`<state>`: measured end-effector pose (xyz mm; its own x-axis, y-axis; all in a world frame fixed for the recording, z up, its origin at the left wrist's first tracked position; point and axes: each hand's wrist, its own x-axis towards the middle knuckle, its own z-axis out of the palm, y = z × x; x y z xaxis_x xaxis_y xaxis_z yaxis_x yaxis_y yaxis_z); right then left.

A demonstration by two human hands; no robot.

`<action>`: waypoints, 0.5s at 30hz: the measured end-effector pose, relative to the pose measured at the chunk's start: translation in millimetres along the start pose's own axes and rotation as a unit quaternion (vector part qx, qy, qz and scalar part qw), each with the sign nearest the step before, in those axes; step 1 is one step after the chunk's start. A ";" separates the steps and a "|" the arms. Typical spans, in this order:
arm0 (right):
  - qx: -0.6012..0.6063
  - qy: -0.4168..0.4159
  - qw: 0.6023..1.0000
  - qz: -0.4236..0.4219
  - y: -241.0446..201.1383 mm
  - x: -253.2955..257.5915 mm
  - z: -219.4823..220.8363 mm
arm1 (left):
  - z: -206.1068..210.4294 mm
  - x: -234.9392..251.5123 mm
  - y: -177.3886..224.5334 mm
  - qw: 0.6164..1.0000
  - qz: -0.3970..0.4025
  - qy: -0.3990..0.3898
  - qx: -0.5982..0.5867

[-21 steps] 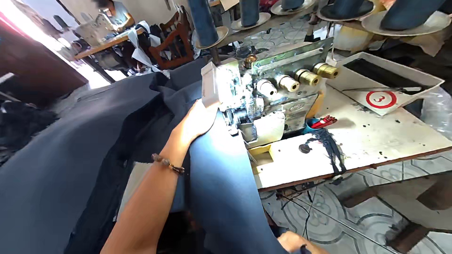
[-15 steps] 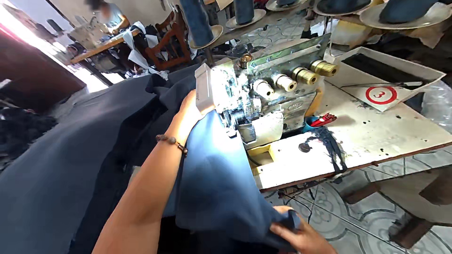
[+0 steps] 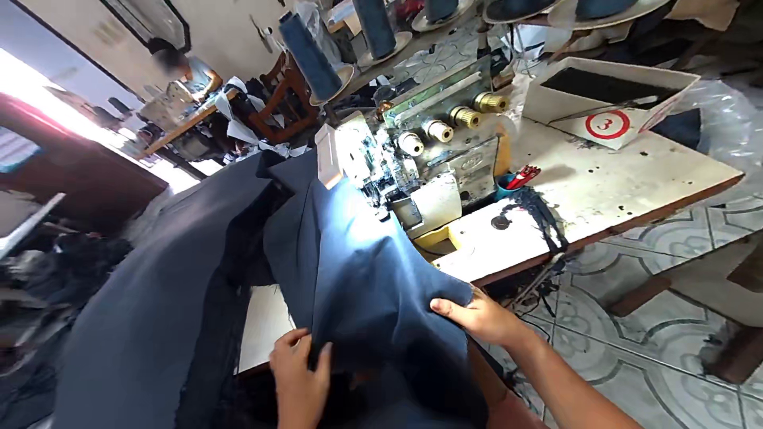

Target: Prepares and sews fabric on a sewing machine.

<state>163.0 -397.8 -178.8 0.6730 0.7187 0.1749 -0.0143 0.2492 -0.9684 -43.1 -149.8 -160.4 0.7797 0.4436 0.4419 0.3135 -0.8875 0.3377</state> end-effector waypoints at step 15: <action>0.373 0.001 0.928 0.023 -25.3 89.7 95.8 | -45.5 311.7 46.9 0.988 -0.139 -0.063 0.014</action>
<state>152.9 -277.5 -121.5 0.6611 0.7380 0.1352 -0.5499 0.5991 -0.5820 189.9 -47.5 31.0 0.7218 0.6534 0.2282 0.5385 -0.7373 0.4080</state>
